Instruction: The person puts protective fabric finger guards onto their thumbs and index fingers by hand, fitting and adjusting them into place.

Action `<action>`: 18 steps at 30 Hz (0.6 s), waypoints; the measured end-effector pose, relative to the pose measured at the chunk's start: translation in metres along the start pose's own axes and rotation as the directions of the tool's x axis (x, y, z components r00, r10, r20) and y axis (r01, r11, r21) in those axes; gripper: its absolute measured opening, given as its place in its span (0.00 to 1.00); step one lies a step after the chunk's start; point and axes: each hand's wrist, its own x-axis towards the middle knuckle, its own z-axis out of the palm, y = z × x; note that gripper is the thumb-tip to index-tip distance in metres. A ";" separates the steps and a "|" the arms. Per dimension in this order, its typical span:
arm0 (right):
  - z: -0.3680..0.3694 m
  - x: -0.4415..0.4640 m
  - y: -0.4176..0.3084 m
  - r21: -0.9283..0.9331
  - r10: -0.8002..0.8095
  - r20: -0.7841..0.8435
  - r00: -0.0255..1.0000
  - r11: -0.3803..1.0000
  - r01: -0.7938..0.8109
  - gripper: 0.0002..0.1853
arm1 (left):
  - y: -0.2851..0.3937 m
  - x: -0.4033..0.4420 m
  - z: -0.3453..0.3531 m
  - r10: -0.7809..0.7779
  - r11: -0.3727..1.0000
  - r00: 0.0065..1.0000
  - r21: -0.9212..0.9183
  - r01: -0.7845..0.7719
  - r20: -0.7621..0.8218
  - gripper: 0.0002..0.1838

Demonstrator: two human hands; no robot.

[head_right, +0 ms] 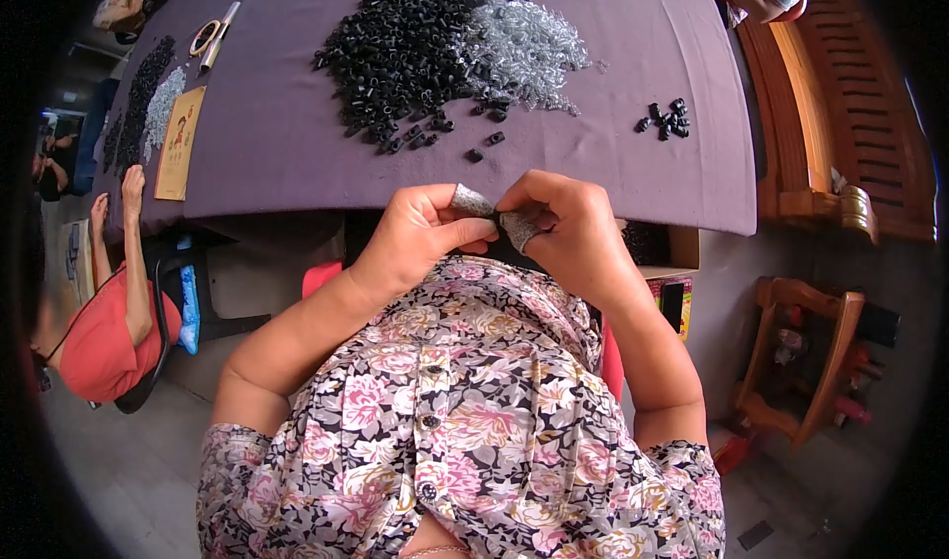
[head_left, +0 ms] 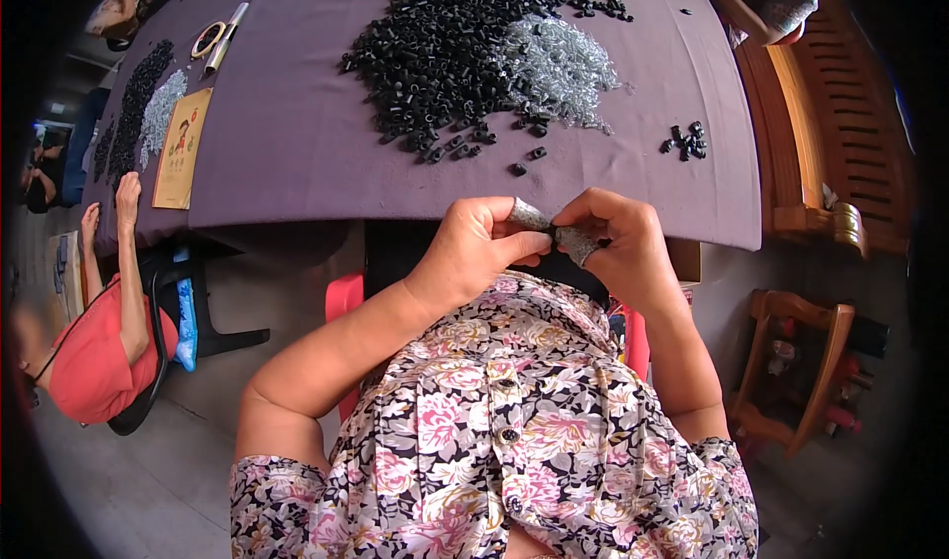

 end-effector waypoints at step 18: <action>0.006 0.005 0.001 0.002 -0.067 -0.070 0.995 0.998 0.067 0.14 | -0.004 0.005 -0.001 0.096 0.995 0.993 0.012 -0.096 -0.067 0.08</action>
